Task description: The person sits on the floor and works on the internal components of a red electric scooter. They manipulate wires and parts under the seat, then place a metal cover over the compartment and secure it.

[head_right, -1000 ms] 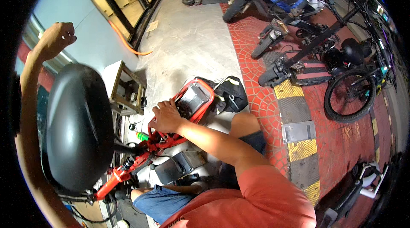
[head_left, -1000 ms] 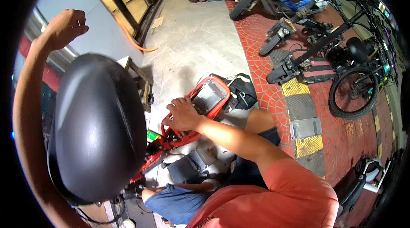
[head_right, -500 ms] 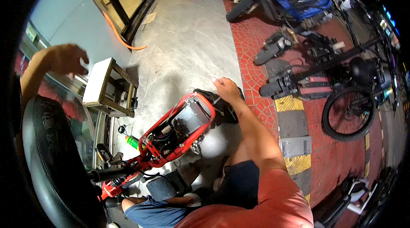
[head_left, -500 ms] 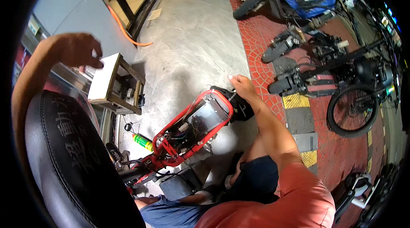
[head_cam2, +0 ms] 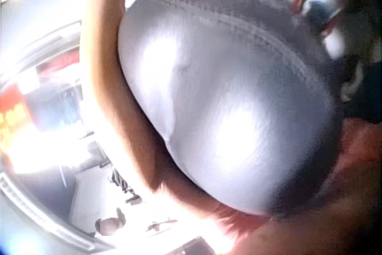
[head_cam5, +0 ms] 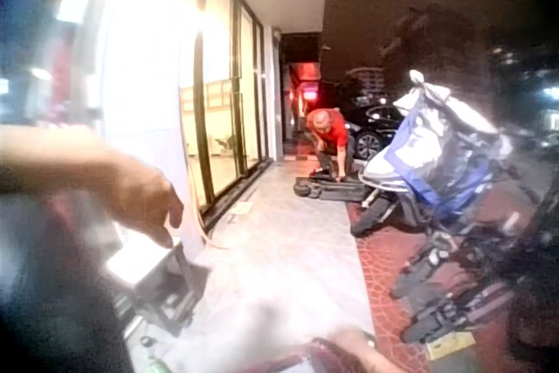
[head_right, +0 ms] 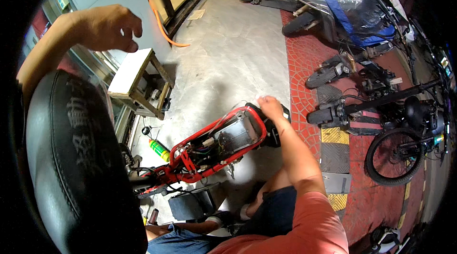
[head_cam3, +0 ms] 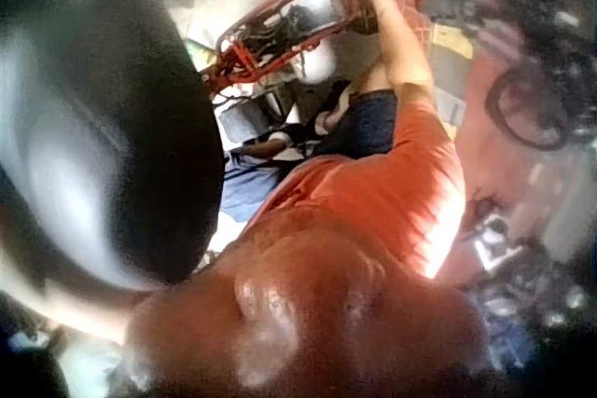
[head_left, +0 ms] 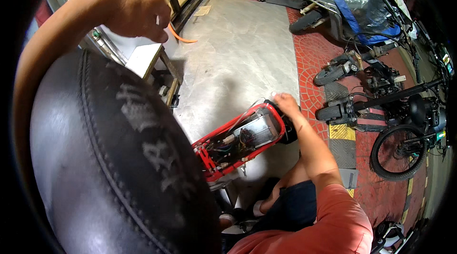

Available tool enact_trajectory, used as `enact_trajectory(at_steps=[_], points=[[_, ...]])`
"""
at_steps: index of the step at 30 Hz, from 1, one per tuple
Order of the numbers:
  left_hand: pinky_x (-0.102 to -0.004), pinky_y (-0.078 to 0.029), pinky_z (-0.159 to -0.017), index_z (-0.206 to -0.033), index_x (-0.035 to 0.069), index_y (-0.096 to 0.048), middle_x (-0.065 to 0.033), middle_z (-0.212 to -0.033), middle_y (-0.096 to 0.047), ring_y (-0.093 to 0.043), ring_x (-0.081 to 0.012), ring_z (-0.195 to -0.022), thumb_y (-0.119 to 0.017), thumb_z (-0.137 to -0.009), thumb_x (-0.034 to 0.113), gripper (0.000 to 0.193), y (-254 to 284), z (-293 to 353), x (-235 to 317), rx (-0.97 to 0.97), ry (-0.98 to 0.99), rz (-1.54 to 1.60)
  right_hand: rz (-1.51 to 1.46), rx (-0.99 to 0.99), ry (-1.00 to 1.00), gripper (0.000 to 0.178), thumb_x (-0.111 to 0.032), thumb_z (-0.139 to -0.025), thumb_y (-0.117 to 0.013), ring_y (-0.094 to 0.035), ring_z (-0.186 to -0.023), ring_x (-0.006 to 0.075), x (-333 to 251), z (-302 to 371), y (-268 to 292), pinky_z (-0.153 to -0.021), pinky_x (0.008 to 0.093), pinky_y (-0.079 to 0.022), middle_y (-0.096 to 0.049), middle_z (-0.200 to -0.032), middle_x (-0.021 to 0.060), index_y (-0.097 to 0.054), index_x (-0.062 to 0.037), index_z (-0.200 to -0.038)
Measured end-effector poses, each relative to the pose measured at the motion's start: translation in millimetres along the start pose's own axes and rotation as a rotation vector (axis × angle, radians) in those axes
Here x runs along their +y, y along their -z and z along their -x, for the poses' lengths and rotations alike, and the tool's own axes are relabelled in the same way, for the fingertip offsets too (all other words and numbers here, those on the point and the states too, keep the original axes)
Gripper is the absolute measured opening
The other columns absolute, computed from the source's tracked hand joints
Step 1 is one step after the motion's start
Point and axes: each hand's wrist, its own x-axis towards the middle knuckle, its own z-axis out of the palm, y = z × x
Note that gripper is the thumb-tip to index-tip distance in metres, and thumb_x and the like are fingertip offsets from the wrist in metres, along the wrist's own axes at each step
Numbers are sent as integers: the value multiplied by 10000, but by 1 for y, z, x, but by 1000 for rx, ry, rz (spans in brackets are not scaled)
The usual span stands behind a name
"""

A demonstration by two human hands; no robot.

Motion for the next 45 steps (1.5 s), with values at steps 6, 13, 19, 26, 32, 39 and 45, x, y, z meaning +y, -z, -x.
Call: enact_trajectory(at_steps=[6, 13, 19, 26, 32, 39, 45], points=[[-405, -598, -892, -1219, -17, -712, -194, -1088, -772, -754, -297, -990, -749, -960, 317, 425, -5, 4, 2, 113, 49, -96, -634, 84, 126, 558, -473, -1081, -536, -670, -988, 228, -106, 40, 39, -938, 358, -495, -744, -1046, 151, -720, 53, -1094], [-384, -593, -867, -1194, 1, -726, -188, -1056, -770, -751, -293, -974, -744, -947, 324, 407, -2, -2, 1, 211, 9, -135, -132, 44, 366, 484, -400, -1108, -461, -705, -1013, 317, -126, 78, 21, -933, 387, -514, -727, -1048, 224, -714, 11, -1139], [-432, -568, -869, -1150, 28, -756, -182, -1048, -769, -735, -326, -971, -728, -952, 354, 382, 0, 8, -7, 49, 18, -116, -223, -12, 331, 415, -387, -1071, -523, -694, -946, 379, -132, 69, -3, -839, 474, -502, -703, -992, 235, -662, -2, -1005], [-444, -561, -860, -1114, 38, -772, -175, -1037, -768, -726, -326, -961, -711, -955, 360, 364, 7, 18, 28, -21, -117, 50, -243, -39, 316, 440, -390, -1082, -496, -711, -928, 276, -99, 70, 16, -820, 452, -509, -742, -1013, 181, -695, -5, -1011], [-446, -560, -865, -1108, 39, -772, -177, -1039, -766, -721, -329, -968, -707, -951, 359, 362, -2, 53, 26, -41, -58, 108, -233, -137, 320, 507, -456, -1087, -475, -701, -967, 282, -123, 81, -2, -862, 439, -507, -747, -1042, 172, -715, -11, -1040], [-449, -558, -871, -1101, 41, -773, -179, -1042, -763, -715, -332, -976, -703, -947, 357, 358, -1, 20, -2, -79, -68, -13, -221, -115, 212, 589, -532, -1093, -452, -689, -1012, 290, -102, 71, 10, -911, 424, -506, -754, -1076, 161, -740, -19, -1074], [-416, -563, -934, -1225, 18, -714, -195, -1106, -754, -714, -350, -1061, -717, -917, 362, 462, 2, 25, -3, 102, -95, -52, -351, 58, 177, 615, -563, -1054, -524, -725, -859, 269, -115, 72, 3, -813, 398, -544, -746, -859, 172, -755, 5, -1012]])
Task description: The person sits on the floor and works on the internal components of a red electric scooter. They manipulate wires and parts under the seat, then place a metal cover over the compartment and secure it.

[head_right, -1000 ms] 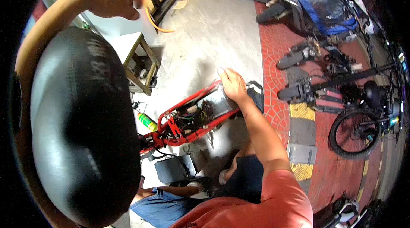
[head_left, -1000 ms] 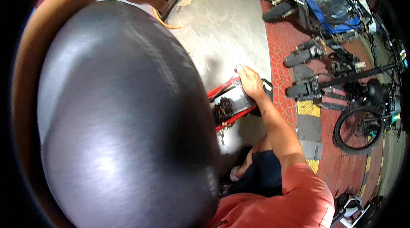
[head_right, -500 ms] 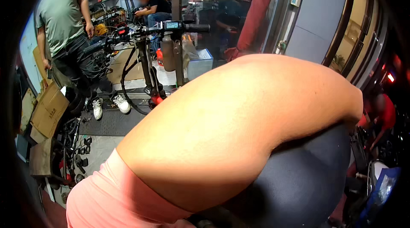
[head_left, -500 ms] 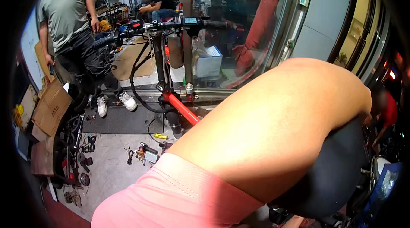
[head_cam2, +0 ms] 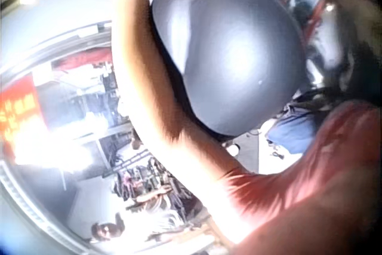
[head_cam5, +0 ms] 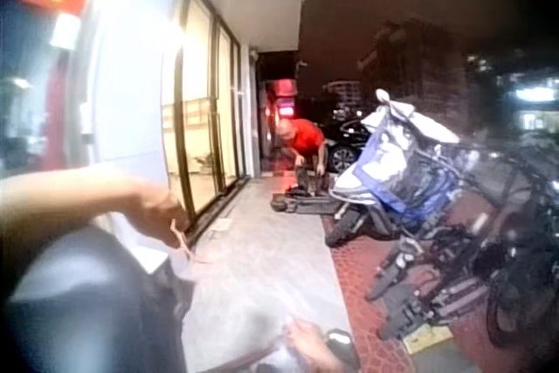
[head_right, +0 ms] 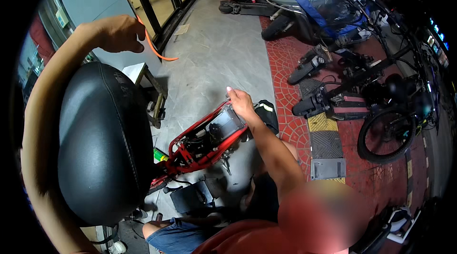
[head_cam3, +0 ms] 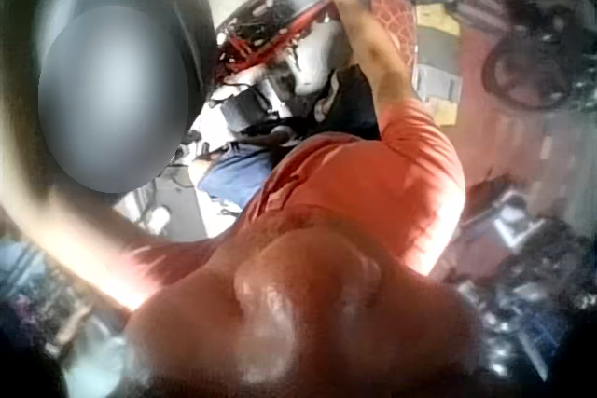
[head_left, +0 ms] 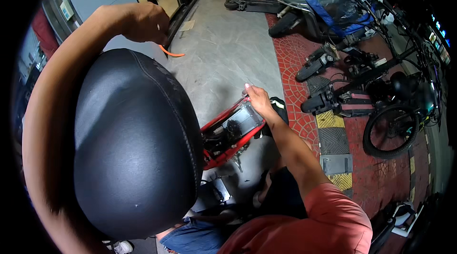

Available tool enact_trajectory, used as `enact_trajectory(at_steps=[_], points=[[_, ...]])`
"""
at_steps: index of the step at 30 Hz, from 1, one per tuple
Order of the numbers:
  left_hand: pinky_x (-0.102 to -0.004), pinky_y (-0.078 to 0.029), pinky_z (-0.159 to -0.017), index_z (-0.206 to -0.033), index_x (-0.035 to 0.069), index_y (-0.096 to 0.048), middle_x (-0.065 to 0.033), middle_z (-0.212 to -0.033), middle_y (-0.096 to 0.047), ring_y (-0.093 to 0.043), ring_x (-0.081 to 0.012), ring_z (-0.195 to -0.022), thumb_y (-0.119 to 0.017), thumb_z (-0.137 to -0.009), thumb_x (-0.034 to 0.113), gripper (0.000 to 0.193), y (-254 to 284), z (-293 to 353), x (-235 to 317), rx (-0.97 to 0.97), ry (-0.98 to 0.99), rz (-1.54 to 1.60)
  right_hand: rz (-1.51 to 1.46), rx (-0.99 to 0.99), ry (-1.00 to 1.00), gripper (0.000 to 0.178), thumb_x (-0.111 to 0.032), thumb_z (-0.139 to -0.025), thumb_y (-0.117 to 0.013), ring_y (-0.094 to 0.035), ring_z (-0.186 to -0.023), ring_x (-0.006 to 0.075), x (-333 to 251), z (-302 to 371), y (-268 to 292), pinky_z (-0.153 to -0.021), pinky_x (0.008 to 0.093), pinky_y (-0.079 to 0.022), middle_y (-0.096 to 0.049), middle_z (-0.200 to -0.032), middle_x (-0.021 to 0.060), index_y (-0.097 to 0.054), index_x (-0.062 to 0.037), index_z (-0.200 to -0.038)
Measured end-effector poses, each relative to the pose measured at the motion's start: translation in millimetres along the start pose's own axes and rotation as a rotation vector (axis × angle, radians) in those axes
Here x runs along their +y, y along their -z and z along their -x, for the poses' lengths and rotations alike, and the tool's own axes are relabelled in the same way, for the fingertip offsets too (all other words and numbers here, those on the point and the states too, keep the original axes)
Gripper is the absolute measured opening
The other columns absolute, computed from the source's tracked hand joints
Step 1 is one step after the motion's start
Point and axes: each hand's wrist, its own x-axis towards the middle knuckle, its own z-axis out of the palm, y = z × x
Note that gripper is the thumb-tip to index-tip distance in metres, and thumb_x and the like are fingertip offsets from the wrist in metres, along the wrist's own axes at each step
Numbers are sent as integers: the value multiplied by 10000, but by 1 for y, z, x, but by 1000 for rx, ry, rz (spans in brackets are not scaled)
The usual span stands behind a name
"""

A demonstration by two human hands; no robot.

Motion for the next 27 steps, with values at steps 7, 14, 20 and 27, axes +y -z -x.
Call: enact_trajectory(at_steps=[7, 14, 20, 27], points=[[-402, -569, -942, -1252, 1, -700, -206, -1123, -754, -724, -334, -1062, -710, -924, 355, 483, 10, -5, 12, -26, 64, 48, -127, -29, -23, 631, -555, -1059, -516, -741, -803, 253, 8, -4, 5, -769, 381, -555, -748, -855, 174, -761, 25, -1023], [-395, -579, -945, -1257, 3, -697, -199, -1136, -759, -734, -318, -1063, -721, -949, 376, 484, 19, -5, 16, -7, 73, 45, -181, -37, -51, 590, -527, -1054, -543, -748, -822, 241, 30, -18, 4, -773, 372, -556, -754, -871, 165, -764, 20, -1030], [-407, -576, -876, -1172, 36, -751, -160, -1050, -767, -731, -290, -980, -712, -945, 354, 393, 13, 1, 18, 53, 84, 78, -155, -43, -89, 535, -497, -1037, -580, -735, -841, 233, 23, -11, 4, -787, 372, -548, -756, -867, 162, -772, 2, -1029], [-419, -579, -911, -1207, 44, -741, -151, -1102, -768, -733, -291, -1023, -715, -977, 375, 404, 11, 1, 18, 37, 66, 81, -53, -30, -52, 527, -491, -1031, -586, -735, -826, 237, 10, -7, 9, -779, 378, -547, -746, -828, 159, -771, 2, -1007]])
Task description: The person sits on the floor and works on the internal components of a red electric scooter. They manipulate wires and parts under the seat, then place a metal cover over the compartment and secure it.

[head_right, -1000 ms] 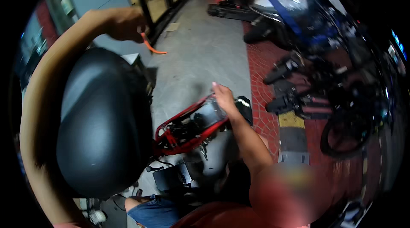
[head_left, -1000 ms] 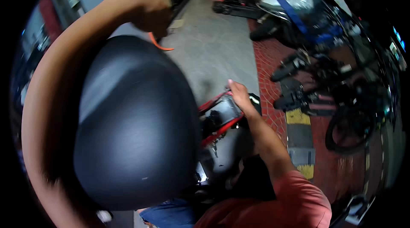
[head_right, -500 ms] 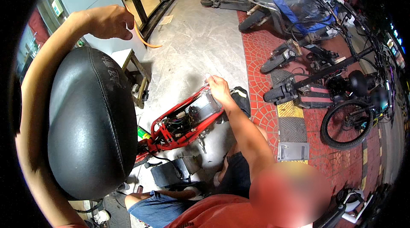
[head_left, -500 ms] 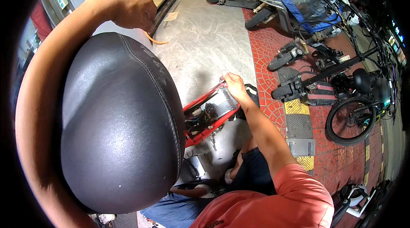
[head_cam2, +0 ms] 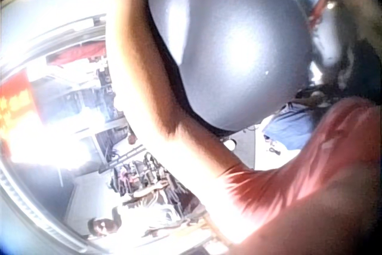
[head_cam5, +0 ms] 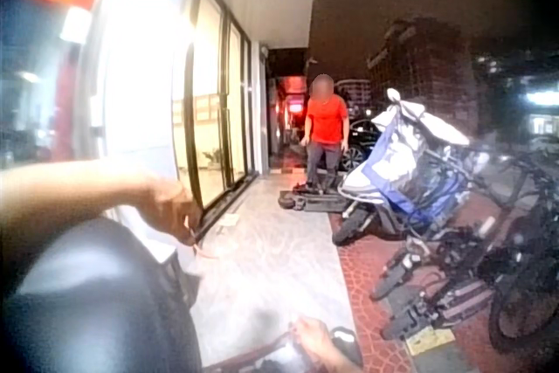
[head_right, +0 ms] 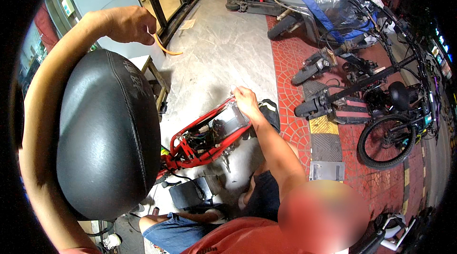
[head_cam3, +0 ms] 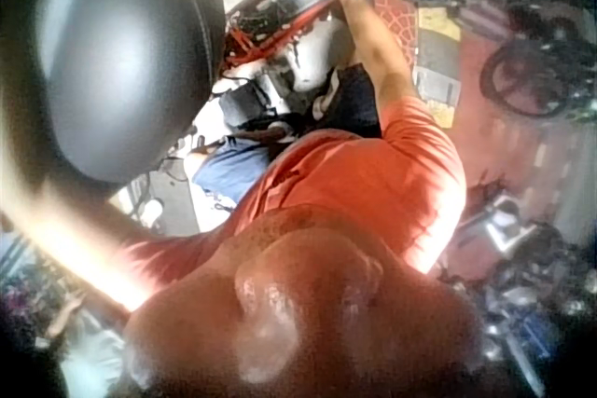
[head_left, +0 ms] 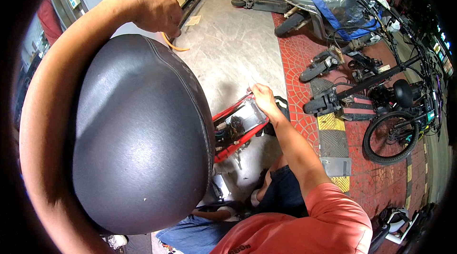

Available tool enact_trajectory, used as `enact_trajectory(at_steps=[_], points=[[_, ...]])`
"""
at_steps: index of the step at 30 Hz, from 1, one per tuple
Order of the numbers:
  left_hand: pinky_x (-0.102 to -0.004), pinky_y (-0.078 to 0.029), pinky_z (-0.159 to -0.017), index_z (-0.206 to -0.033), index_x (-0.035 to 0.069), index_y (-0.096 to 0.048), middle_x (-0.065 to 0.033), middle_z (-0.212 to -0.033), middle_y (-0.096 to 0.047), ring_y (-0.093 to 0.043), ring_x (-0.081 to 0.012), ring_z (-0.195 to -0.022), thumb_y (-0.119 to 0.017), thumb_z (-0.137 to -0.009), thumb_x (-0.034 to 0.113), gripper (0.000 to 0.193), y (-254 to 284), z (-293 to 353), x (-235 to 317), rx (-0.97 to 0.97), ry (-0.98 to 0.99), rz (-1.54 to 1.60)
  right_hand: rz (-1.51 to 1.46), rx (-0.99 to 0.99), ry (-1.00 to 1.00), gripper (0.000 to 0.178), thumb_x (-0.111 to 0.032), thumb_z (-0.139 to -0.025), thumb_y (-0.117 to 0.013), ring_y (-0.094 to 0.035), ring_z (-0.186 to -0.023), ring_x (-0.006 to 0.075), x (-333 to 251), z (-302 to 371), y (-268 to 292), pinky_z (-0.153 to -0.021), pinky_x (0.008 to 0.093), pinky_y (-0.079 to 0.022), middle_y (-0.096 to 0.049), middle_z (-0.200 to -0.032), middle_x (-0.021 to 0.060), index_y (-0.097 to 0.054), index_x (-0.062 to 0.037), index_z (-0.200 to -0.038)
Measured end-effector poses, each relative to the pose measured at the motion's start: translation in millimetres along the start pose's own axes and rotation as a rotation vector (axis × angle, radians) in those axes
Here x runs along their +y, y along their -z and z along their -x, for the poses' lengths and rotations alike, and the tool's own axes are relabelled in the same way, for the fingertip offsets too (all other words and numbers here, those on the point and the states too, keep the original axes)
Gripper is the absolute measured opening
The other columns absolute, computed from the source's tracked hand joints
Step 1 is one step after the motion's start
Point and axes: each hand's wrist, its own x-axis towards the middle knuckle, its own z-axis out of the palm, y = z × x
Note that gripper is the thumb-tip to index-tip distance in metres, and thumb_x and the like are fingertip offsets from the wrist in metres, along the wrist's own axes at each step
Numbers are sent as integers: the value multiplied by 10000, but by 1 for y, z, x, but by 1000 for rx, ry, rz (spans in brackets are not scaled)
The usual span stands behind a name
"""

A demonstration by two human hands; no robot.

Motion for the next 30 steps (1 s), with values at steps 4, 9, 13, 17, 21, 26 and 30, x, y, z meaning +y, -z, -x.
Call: enact_trajectory(at_steps=[4, 9, 13, 17, 21, 26, 30], points=[[-419, -579, -891, -1198, 41, -751, -141, -1075, -774, -735, -282, -997, -705, -995, 325, 352, -2, -3, 1, 12, 27, 3, -31, 3, 2, 534, -495, -1032, -582, -736, -829, 237, 10, -4, -1, -778, 381, -546, -743, -816, 157, -770, 3, -994], [-415, -580, -884, -1188, 33, -754, -139, -1068, -766, -735, -276, -996, -677, -1019, 301, 326, -1, -2, -3, -3, -60, -10, -74, -12, -9, 528, -486, -1040, -578, -740, -828, 237, 12, -6, -5, -776, 376, -548, -751, -830, 153, -767, 5, -1002], [-422, -584, -868, -1185, 39, -755, -133, -1053, -758, -733, -276, -978, -686, -1014, 323, 338, -10, -6, -16, -3, -180, -101, -109, -30, -13, 519, -475, -1046, -582, -735, -825, 230, 0, -1, -9, -774, 367, -547, -757, -845, 145, -765, 8, -1011], [-428, -586, -866, -1177, 37, -757, -133, -1052, -758, -732, -275, -972, -689, -1012, 340, 351, -3, -5, 0, 22, -4, -17, -123, 1, 9, 510, -460, -1052, -586, -735, -795, 214, 29, -14, -4, -765, 354, -548, -759, -853, 148, -757, 19, -1028], [-427, -585, -870, -1187, 39, -755, -147, -1063, -760, -733, -286, -977, -678, -1014, 351, 365, -5, -1, 0, 5, 41, -18, -157, -37, -10, 488, -429, -1062, -587, -710, -809, 190, 22, -11, -7, -773, 335, -548, -749, -884, 133, -747, 30, -1026], [-425, -581, -870, -1201, 44, -756, -156, -1067, -765, -734, -295, -981, -694, -991, 351, 376, -1, 1, 1, 6, -15, -16, -224, -80, -36, 447, -364, -1085, -586, -666, -821, 157, 20, -11, -5, -788, 295, -557, -726, -955, 110, -719, 59, -1028], [-406, -588, -913, -1230, 26, -724, -168, -1117, -767, -738, -300, -1034, -708, -981, 373, 427, 1, 1, 2, -25, 27, -14, -190, -53, -9, 468, -401, -1071, -587, -683, -821, 175, 28, -14, -6, -784, 313, -551, -734, -914, 118, -735, 41, -1023]])
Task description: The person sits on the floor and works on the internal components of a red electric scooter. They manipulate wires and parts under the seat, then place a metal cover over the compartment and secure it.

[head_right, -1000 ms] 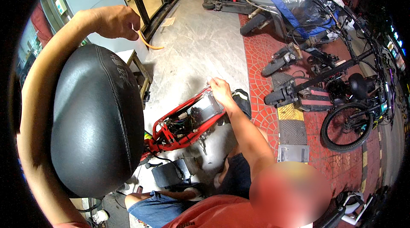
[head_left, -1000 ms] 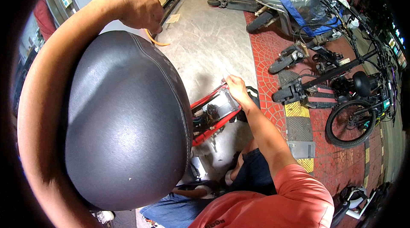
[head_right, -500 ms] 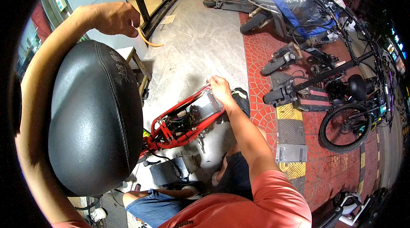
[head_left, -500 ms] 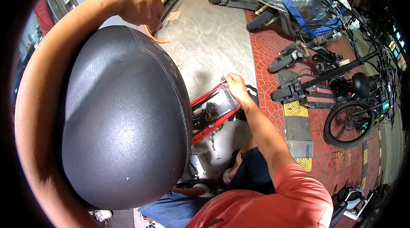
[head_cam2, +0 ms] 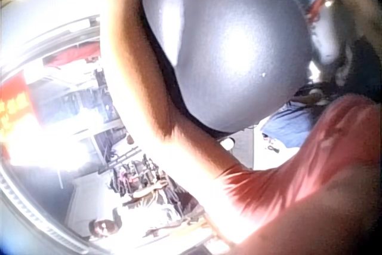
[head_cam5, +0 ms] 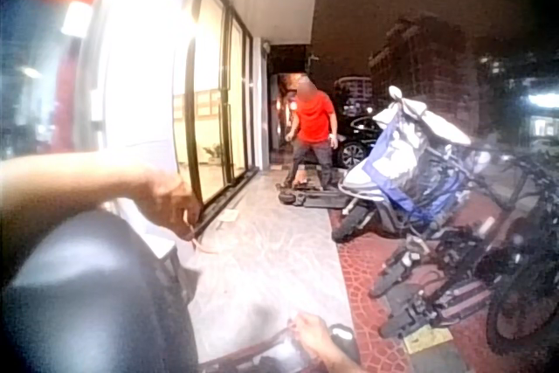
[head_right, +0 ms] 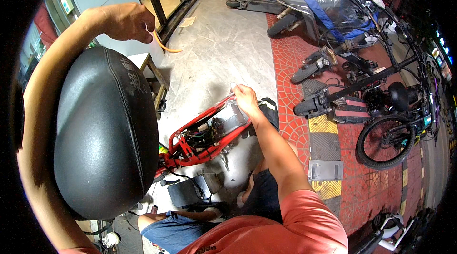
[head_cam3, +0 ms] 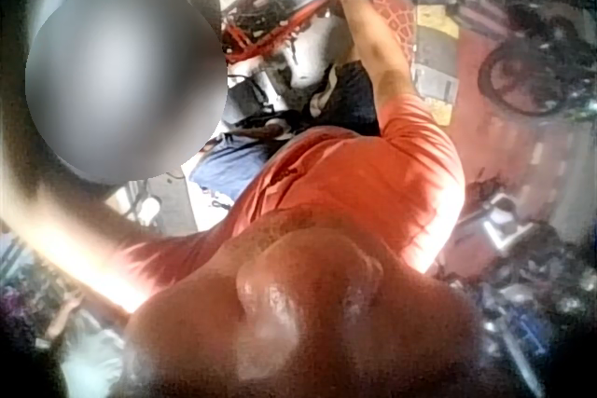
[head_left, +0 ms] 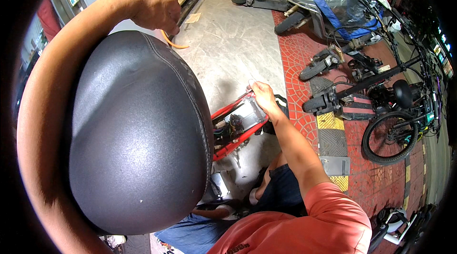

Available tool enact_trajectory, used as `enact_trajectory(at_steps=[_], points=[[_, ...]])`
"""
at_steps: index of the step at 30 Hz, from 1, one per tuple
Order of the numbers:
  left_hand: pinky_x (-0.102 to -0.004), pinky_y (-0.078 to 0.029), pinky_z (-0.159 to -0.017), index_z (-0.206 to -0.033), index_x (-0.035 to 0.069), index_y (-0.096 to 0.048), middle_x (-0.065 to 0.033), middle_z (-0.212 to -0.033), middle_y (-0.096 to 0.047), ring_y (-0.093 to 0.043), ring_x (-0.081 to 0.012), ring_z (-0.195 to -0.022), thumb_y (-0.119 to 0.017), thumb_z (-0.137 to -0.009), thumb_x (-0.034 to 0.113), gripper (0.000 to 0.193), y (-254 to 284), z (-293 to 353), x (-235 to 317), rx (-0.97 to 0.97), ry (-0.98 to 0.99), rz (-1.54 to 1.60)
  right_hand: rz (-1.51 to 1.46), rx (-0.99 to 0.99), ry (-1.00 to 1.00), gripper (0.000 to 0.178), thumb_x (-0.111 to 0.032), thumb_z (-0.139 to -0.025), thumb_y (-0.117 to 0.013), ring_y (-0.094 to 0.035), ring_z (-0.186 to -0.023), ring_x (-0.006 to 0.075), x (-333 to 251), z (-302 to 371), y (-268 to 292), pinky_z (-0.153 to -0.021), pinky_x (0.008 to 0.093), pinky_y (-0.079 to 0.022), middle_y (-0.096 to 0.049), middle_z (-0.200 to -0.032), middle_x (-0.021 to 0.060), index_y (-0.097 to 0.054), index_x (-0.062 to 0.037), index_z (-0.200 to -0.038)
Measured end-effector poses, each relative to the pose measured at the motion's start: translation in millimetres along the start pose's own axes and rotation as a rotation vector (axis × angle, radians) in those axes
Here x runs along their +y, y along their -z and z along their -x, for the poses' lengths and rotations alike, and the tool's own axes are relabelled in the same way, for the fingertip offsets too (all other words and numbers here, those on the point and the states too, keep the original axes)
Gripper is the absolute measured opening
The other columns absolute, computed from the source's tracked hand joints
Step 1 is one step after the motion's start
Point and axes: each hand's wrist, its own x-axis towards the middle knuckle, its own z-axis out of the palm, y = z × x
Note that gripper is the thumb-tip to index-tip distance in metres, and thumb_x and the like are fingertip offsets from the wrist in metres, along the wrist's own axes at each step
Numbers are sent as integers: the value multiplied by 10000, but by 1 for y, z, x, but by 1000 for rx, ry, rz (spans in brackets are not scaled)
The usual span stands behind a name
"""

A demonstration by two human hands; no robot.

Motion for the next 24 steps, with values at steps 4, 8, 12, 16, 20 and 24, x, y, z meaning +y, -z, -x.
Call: enact_trajectory(at_steps=[4, 8, 12, 16, 20, 24], points=[[-425, -571, -893, -1190, 46, -764, -153, -1068, -768, -729, -283, -989, -703, -979, 345, 370, -1, -1, 0, -1, 27, 22, 1, 31, 2, 517, -478, -1039, -596, -713, -819, 213, 8, -3, -2, -771, 359, -539, -750, -836, 138, -770, 9, -1024], [-431, -572, -898, -1195, 54, -765, -149, -1063, -767, -728, -281, -986, -699, -982, 353, 373, -1, -4, 3, 17, 4, 15, 65, 43, -15, 512, -479, -1034, -606, -702, -805, 209, 5, 0, 5, -767, 360, -536, -746, -826, 133, -773, 5, -1019], [-435, -573, -923, -1209, 64, -760, -133, -1098, -763, -728, -275, -1006, -680, -994, 361, 376, 0, 2, 3, 5, 26, -7, 53, 39, -8, 499, -472, -1027, -628, -691, -785, 192, -7, 3, -2, -750, 356, -532, -739, -813, 127, -771, 6, -998], [-435, -570, -951, -1227, 69, -753, -123, -1142, -756, -727, -272, -1030, -667, -1002, 367, 383, -2, 13, -3, -11, 63, -25, 47, 14, -7, 482, -462, -1022, -644, -675, -756, 179, -13, 4, -16, -727, 356, -525, -729, -788, 120, -769, 2, -984], [-433, -565, -961, -1226, 73, -753, -129, -1141, -756, -724, -278, -1042, -669, -998, 373, 386, -1, -8, 5, 17, 9, -23, 75, 73, 3, 464, -453, -1021, -648, -664, -744, 170, -1, 4, 10, -711, 354, -519, -722, -769, 109, -769, -7, -984], [-430, -563, -959, -1213, 73, -756, -130, -1132, -759, -722, -284, -1049, -681, -989, 376, 384, -4, -2, 0, 15, 45, -17, 85, 29, -11, 440, -421, -1032, -646, -653, -746, 146, -13, 8, 0, -710, 326, -517, -724, -795, 81, -759, 0, -977]])
